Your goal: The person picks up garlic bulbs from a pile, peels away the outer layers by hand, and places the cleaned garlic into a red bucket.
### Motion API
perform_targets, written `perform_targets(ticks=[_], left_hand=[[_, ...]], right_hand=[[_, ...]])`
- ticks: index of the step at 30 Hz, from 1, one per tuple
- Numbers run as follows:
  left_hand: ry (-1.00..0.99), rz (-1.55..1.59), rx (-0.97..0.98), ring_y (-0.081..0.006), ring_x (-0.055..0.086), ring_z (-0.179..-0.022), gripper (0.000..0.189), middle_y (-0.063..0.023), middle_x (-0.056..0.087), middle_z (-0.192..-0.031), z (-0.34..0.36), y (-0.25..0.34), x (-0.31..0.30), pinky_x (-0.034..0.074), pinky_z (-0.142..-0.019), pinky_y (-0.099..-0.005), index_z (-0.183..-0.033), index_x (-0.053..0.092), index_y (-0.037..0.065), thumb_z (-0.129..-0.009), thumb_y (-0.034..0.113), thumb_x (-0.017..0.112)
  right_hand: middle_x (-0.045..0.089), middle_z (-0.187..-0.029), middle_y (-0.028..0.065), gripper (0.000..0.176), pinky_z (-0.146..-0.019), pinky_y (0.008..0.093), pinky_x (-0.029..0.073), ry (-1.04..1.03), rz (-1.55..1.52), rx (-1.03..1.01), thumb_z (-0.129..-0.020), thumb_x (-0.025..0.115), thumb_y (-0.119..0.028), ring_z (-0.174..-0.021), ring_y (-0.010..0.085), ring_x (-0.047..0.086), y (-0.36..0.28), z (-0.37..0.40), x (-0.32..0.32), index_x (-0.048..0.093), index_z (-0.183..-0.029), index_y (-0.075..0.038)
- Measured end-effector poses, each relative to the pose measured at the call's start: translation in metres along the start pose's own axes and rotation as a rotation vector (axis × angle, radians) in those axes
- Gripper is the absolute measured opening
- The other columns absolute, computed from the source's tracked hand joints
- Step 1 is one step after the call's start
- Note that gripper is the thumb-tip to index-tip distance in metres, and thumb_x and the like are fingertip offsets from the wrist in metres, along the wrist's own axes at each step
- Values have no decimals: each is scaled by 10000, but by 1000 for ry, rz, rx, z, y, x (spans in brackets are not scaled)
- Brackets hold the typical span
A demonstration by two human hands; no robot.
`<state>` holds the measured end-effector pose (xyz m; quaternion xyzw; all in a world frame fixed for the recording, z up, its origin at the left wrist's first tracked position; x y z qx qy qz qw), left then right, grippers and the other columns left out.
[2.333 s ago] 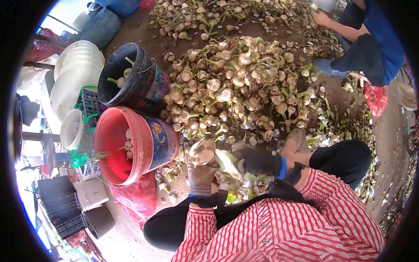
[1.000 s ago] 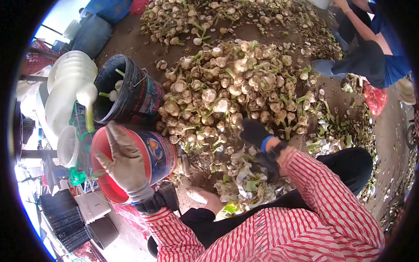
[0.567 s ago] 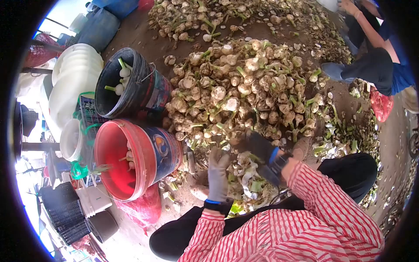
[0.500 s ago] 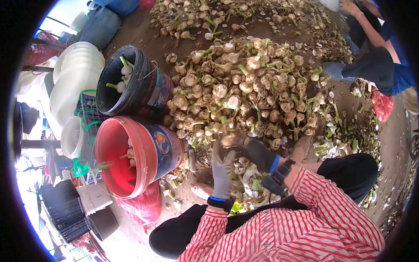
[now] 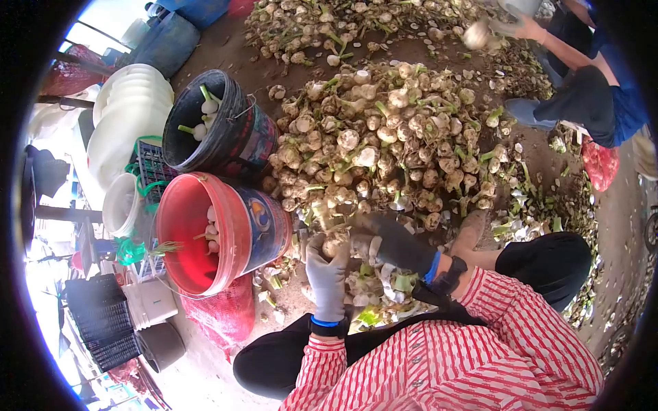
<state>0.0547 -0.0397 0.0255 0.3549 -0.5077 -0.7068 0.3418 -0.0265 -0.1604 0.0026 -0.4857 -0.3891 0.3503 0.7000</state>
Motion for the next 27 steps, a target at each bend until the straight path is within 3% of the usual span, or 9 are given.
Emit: perform_targets(ticks=[2, 4, 8, 15, 17, 18, 20, 21, 27], left_hand=[[20, -135, 38, -166, 559, -818, 494, -81, 555, -918, 4, 1, -3, 469, -734, -266, -1102, 480, -12, -694, 124, 724], [14, -574, 416, -242, 522, -913, 507, -119, 514, -1002, 12, 36, 9, 418, -839, -326, -1040, 524, -13, -607, 111, 757], [-14, -554, 368, -272, 492, -971, 538, -130, 485, -1039, 19, 40, 12, 400, -864, -347, -1030, 545, 3, -560, 128, 777], [-65, -439, 412, -232, 531, -928, 549, -105, 516, -1025, 18, 26, 5, 434, -824, -326, -1058, 541, 1, -580, 118, 784], [-190, -27, 13, -201, 556, -864, 495, -76, 552, -1003, 13, 2, 2, 453, -780, -306, -1095, 527, 19, -675, 179, 734], [-189, -27, 13, -201, 556, -864, 495, -76, 552, -1003, 14, 0, 0, 453, -780, -306, -1095, 527, 19, -675, 179, 734], [-315, 835, -325, -197, 568, -831, 608, -82, 573, -1003, 18, -12, 7, 462, -739, -288, -1205, 469, 21, -749, 365, 678], [-361, 895, -388, -187, 566, -806, 648, -70, 580, -985, 21, -15, 11, 459, -682, -266, -1257, 408, 43, -814, 497, 535], [-349, 1023, -612, -177, 563, -724, 545, -82, 592, -902, 20, -26, 20, 438, -546, -240, -1126, 498, 68, -851, 534, 432]], right_hand=[[580, -948, 134, 420, -706, 303, 448, -2, 159, -34, -797, 628, -331, -856, 158, 566, -9, -8, -5, 545, -1033, 7], [584, -916, 124, 419, -674, 306, 457, -51, 248, 12, -808, 613, -355, -818, 145, 568, -16, -10, 3, 549, -1009, 7], [593, -812, 90, 403, -649, 293, 465, -27, 420, -228, -814, 610, -348, -726, 135, 554, -10, -9, 2, 548, -995, 7], [604, -846, 101, 278, -672, 297, 472, -215, 350, 2, -846, 588, -207, -782, 110, 557, -31, 3, -3, 553, -1011, 14], [618, -853, 82, 221, -662, 270, 462, -145, 90, 177, -839, 556, -97, -776, 93, 552, -38, 7, -4, 558, -1033, 9], [618, -853, 82, 221, -662, 270, 462, -146, 90, 177, -839, 556, -97, -776, 93, 552, -35, 6, -5, 558, -1033, 9], [621, -902, 55, 240, -667, 243, 462, -153, 437, -207, -823, 526, -24, -788, 72, 546, -38, 4, -7, 559, -1059, -2], [621, -902, 55, 240, -667, 243, 462, -154, 433, -205, -823, 526, -24, -788, 72, 546, -28, 2, -5, 559, -1059, -2], [627, -963, 55, 279, -696, 258, 472, -90, -265, 152, -801, 550, -16, -812, 116, 579, 0, 6, -2, 557, -1080, -18]])
Point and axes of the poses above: each hand's wrist, its own z-axis away from the middle knuckle, its own x-axis out of the palm, y = z × x, the point moved 5 cm from there along -z, towards the middle knuckle
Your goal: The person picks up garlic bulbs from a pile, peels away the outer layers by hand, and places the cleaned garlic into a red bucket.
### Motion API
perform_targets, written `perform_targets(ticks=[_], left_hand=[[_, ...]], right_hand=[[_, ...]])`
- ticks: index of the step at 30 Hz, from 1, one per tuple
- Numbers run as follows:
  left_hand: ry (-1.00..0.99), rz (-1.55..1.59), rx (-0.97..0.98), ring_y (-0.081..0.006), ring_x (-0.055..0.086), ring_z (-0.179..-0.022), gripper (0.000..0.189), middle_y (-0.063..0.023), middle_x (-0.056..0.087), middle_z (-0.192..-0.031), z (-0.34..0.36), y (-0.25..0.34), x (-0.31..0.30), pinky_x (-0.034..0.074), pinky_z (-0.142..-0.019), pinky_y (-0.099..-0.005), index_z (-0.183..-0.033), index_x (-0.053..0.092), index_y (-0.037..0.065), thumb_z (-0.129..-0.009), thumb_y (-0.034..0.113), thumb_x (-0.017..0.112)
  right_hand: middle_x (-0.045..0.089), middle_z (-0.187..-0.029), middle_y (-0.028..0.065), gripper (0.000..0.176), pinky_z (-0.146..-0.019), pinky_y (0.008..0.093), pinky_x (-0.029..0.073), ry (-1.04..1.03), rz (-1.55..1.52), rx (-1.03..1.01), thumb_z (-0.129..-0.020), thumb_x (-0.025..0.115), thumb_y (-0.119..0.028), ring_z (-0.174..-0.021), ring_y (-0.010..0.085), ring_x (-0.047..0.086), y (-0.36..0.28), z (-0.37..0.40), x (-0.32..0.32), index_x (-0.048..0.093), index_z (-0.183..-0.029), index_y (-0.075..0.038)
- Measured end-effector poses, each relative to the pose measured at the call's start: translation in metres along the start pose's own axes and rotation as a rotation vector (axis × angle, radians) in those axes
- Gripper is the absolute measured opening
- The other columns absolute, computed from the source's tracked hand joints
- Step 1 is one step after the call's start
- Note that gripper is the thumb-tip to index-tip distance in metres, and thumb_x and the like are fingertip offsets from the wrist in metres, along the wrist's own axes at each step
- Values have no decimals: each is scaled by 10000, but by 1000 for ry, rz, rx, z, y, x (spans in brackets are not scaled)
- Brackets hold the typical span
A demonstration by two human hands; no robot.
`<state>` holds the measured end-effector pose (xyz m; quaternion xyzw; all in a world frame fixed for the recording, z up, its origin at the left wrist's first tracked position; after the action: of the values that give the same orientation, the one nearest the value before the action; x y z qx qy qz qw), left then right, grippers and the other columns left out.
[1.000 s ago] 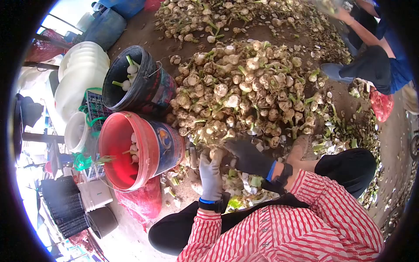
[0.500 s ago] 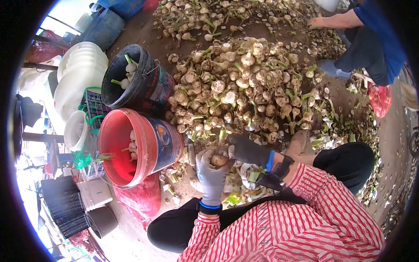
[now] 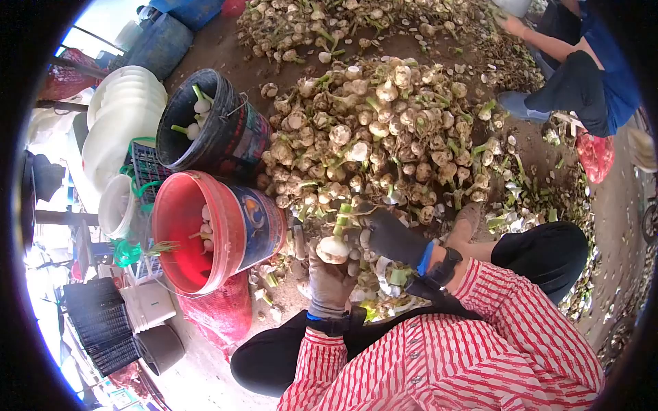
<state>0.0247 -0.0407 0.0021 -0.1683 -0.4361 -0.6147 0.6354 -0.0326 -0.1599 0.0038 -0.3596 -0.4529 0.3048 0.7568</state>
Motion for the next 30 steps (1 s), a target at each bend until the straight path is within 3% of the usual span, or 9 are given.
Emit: perform_targets(ticks=[3, 6, 10, 13, 14, 17, 23, 26, 30], left_hand=[[-16, -32, -114, -177, 572, -732, 513, -86, 598, -864, 2, -4, 3, 476, -582, -247, -1097, 514, 55, -856, 503, 453], [102, -947, 487, -117, 581, -800, 541, -60, 599, -869, 0, 22, 4, 470, -586, -206, -1230, 406, 0, -855, 363, 552], [-32, -621, 234, -102, 578, -803, 576, -51, 596, -949, 8, 26, 4, 462, -632, -219, -1229, 409, 5, -820, 355, 613], [0, -458, 233, -108, 579, -801, 569, -52, 593, -956, 8, 27, 12, 469, -648, -234, -1208, 427, 14, -798, 344, 643], [-14, -633, 317, -123, 581, -815, 536, -53, 587, -977, 4, 30, 12, 474, -654, -252, -1181, 449, 24, -794, 335, 649], [-23, -690, 225, -141, 579, -835, 539, -54, 584, -1000, 5, 24, 6, 468, -685, -266, -1160, 464, 29, -779, 359, 655], [-221, -265, 162, -173, 577, -853, 540, -92, 584, -1014, 0, 14, 7, 488, -694, -289, -1171, 477, -3, -791, 353, 621], [-4, -764, 275, -220, 579, -877, 471, -124, 592, -1001, 2, 28, 0, 455, -780, -335, -1101, 520, -27, -859, 378, 516], [-109, -37, 210, -209, 601, -870, 281, -91, 626, -929, -3, 15, -3, 429, -873, -333, -954, 557, -1, -910, 248, 435]], right_hand=[[619, -913, 141, 294, -725, 278, 467, 245, 769, -363, -794, 583, -87, -853, 170, 599, -5, -6, -10, 556, -1076, -7], [601, -849, 155, 299, -727, 300, 468, 193, 737, -286, -797, 590, -115, -785, 188, 589, -8, -3, -9, 559, -1074, -6], [596, -883, 110, 263, -704, 303, 464, -103, 176, -316, -822, 562, -132, -756, 176, 568, -9, -6, -25, 571, -1059, -19], [587, -921, 79, 213, -664, 307, 449, 146, 30, -273, -864, 523, -195, -746, 160, 554, 24, 0, -48, 587, -981, -28], [574, -935, 69, 199, -631, 309, 434, -89, 895, -643, -887, 494, -194, -737, 145, 537, -16, 5, -27, 574, -969, -31], [567, -956, 64, 197, -638, 288, 428, -222, 884, -529, -891, 483, -167, -739, 137, 519, 5, -4, -25, 559, -1021, -39], [568, -937, 50, 223, -658, 250, 430, -205, -521, -122, -872, 515, -114, -785, 122, 520, -20, 9, -10, 524, -1068, -8], [581, -972, 86, 208, -724, 279, 444, -173, 831, -459, -844, 511, -62, -823, 190, 551, -51, 19, 2, 541, -1045, -16], [570, -914, 130, 190, -708, 329, 433, -61, 829, -499, -795, 543, -43, -791, 274, 548, -39, 21, -1, 579, -981, -31]])
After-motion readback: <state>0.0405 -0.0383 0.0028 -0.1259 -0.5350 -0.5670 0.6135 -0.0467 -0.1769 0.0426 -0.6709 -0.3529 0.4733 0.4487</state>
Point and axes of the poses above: each hand's wrist, its own z-axis away from the middle knuckle, its own x-axis out of the palm, y = z × x, the point moved 5 cm from there along -z, towards the middle knuckle
